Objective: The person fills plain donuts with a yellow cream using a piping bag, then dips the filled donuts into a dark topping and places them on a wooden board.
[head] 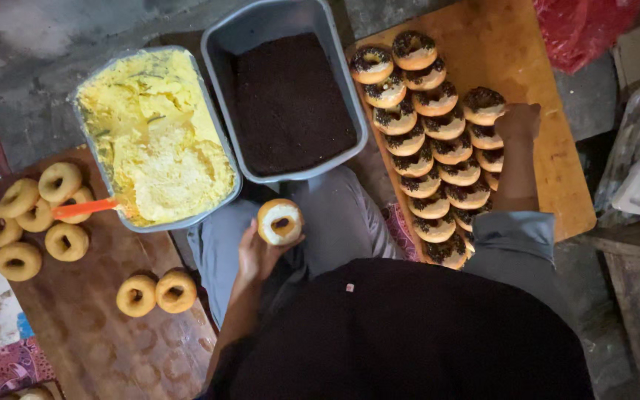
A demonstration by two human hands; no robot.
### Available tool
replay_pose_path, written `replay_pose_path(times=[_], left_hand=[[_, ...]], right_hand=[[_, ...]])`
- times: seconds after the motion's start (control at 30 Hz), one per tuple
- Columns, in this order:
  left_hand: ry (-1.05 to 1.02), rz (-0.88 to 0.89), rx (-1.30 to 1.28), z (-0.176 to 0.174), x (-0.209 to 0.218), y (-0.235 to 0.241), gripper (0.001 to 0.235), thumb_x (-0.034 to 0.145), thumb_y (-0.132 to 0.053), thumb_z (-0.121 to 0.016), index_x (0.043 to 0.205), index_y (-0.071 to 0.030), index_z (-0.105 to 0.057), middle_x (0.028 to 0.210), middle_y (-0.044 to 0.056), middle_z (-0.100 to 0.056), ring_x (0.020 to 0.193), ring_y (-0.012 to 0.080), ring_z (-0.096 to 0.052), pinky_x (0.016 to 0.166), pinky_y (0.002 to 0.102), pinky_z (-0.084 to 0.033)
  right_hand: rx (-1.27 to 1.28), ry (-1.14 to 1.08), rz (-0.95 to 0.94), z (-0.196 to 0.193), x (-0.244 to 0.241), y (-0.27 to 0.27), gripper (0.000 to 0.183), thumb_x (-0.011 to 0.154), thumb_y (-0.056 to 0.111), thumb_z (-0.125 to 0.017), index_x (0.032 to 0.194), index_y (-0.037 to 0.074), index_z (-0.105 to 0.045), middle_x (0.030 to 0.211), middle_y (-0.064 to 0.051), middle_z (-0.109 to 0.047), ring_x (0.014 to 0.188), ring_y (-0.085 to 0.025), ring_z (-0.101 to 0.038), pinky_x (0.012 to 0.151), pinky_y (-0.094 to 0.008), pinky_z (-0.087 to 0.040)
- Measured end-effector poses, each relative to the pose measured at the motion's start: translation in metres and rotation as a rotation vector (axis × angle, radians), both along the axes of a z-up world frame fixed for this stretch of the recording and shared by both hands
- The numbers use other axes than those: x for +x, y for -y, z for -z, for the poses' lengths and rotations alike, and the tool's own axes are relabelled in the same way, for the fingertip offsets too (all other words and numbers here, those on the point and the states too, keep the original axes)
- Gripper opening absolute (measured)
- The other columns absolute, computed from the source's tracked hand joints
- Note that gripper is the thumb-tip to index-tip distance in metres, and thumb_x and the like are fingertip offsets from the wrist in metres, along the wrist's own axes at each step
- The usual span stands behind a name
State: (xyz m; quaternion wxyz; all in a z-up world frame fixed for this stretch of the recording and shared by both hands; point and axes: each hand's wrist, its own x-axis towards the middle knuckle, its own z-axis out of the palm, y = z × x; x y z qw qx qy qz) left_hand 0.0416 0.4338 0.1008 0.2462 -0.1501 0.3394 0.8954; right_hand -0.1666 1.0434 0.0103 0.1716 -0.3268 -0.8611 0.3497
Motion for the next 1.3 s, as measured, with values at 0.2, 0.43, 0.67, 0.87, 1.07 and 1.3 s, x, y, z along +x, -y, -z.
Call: replay_pose_path(times=[0.2,0.43,0.67,0.87,1.07,1.3], left_hand=[[-0.007,0.054,-0.028,0.018,-0.013,-0.023,0.06,0.1,-0.052,-0.04,0.141,-0.009,-0.044,0.134,0.02,-0.058,0.115,0.0395,-0.063,0.092,0.058,-0.051],[-0.015,0.013,0.022,0.054,-0.043,-0.019,0.043,0.103,-0.043,-0.054,0.137,-0.022,-0.038,0.132,0.017,-0.057,0.11,0.0384,-0.066,0.082,0.054,-0.056],[0.055,-0.471,0.016,0.042,0.0,0.069,0.039,0.099,-0.047,-0.057,0.13,-0.027,-0.044,0.137,0.016,-0.057,0.116,0.0392,-0.066,0.094,0.047,-0.055],[0.024,-0.577,0.133,0.037,0.037,0.1,0.036,0.101,-0.046,-0.054,0.129,-0.022,-0.051,0.136,0.018,-0.06,0.116,0.0362,-0.064,0.099,0.046,-0.052],[-0.022,-0.633,0.136,0.032,0.043,0.116,0.036,0.102,-0.041,-0.055,0.129,-0.018,-0.055,0.136,0.016,-0.06,0.116,0.034,-0.062,0.102,0.045,-0.048],[-0.216,-0.649,0.26,0.05,0.051,0.171,0.028,0.113,-0.031,-0.056,0.119,-0.009,-0.07,0.129,0.014,-0.067,0.114,0.0306,-0.06,0.1,0.043,-0.049]], right_hand=[[-0.744,-0.32,-0.598,-0.046,0.03,0.138,0.046,0.102,0.026,-0.056,0.141,0.002,-0.051,0.128,-0.015,-0.063,0.112,-0.024,-0.065,0.095,-0.044,-0.056],[-1.707,0.634,-1.21,-0.039,0.072,0.37,0.052,0.107,0.026,-0.059,0.144,-0.011,-0.054,0.133,-0.017,-0.067,0.12,-0.025,-0.066,0.106,-0.044,-0.053],[-0.949,-0.075,-0.852,-0.036,-0.086,0.409,0.036,0.093,0.015,-0.068,0.126,-0.001,-0.066,0.112,-0.013,-0.072,0.097,-0.023,-0.073,0.08,-0.038,-0.063],[-0.074,-0.045,-1.071,-0.051,-0.082,0.459,0.045,0.074,0.02,-0.084,0.117,0.013,-0.076,0.108,-0.01,-0.077,0.094,-0.02,-0.073,0.08,-0.035,-0.058],[0.15,-0.232,-1.077,-0.058,-0.057,0.425,0.036,0.074,0.02,-0.078,0.109,0.01,-0.08,0.107,-0.01,-0.077,0.096,-0.029,-0.07,0.082,-0.046,-0.053],[-1.689,-0.307,-0.433,-0.01,-0.004,0.244,0.026,0.099,0.014,-0.057,0.121,0.0,-0.063,0.119,-0.015,-0.072,0.111,-0.029,-0.069,0.098,-0.045,-0.06]])
